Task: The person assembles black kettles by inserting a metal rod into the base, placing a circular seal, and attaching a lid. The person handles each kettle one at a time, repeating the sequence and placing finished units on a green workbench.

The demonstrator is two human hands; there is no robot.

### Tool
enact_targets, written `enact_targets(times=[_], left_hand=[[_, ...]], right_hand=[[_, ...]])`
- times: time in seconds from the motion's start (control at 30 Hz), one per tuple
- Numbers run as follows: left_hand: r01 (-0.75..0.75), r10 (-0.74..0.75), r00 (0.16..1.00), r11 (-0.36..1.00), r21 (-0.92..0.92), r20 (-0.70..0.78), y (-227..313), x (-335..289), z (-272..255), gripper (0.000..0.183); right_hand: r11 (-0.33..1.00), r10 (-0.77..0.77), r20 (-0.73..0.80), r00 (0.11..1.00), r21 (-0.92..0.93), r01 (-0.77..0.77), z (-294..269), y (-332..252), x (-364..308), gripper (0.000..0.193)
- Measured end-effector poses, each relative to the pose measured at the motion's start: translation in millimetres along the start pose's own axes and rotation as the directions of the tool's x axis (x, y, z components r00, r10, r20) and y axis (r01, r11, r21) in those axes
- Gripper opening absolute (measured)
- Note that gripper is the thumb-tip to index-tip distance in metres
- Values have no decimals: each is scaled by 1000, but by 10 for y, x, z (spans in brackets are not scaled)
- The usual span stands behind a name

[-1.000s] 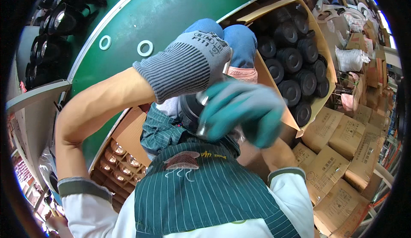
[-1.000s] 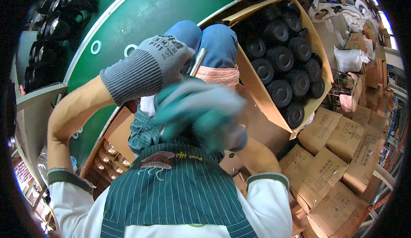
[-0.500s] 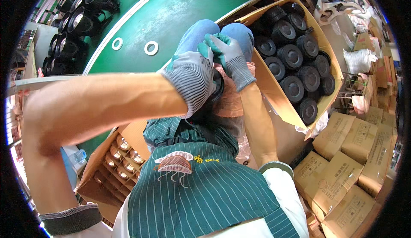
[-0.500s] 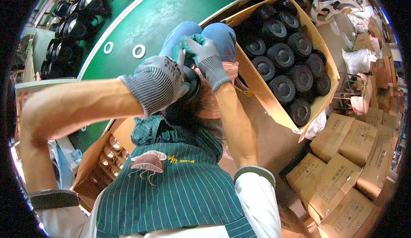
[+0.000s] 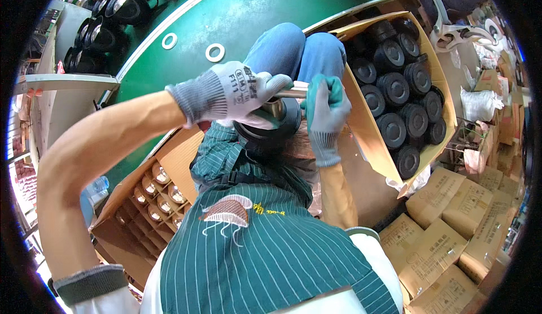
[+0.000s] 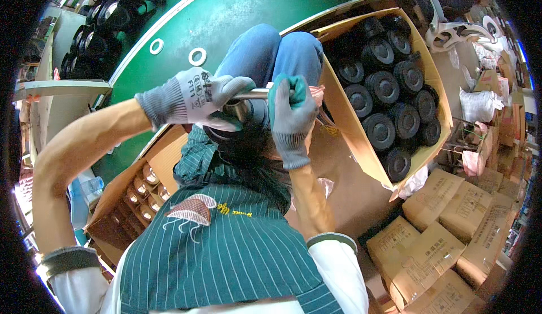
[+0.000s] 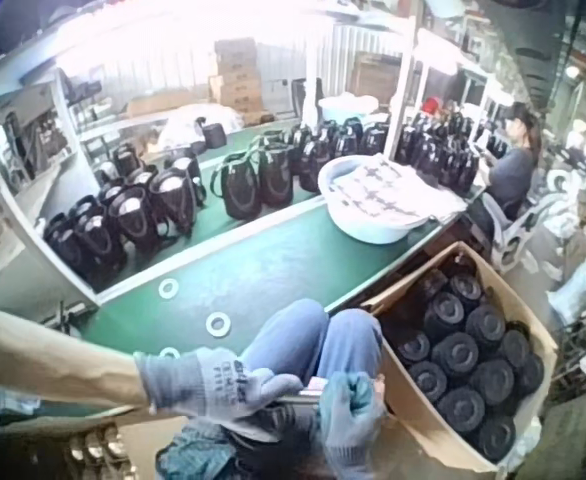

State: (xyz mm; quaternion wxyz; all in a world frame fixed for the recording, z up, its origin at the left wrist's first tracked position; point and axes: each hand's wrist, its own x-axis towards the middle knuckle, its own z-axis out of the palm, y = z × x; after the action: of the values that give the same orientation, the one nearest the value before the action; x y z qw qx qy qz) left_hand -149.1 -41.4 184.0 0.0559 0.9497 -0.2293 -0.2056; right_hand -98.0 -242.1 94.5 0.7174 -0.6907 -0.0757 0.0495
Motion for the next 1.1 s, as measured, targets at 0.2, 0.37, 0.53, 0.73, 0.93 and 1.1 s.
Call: enact_targets(times=[0.2, 0.37, 0.53, 0.73, 0.93, 1.1], left_hand=[[-259, 298, 920, 950, 175, -255, -445, 107, 135, 106], [-16, -357, 699, 859, -512, -620, -346, -182, 271, 86], [582, -863, 202, 486, -652, -463, -1095, -1045, 1397, 72], [819, -983, 55, 145, -555, -176, -1341, -1496, 2096, 91], [373, -433, 391, 881, -290, -812, -941, -1147, 1117, 100], [77, -449, 103, 893, -443, -887, -1613, -383, 661, 77]], right_hand=[[996, -78, -91, 993, -59, 73, 29, -24, -167, 28], [997, 46, 222, 974, 57, -60, -167, -159, -123, 61], [650, -56, 586, 808, -593, 476, -183, -378, -301, 96], [719, -361, 584, 727, -322, 616, 14, -890, 98, 80], [965, 151, 304, 941, 160, -206, 508, -755, 1274, 53], [701, 358, 645, 675, 292, -651, 1768, 53, 2018, 68]])
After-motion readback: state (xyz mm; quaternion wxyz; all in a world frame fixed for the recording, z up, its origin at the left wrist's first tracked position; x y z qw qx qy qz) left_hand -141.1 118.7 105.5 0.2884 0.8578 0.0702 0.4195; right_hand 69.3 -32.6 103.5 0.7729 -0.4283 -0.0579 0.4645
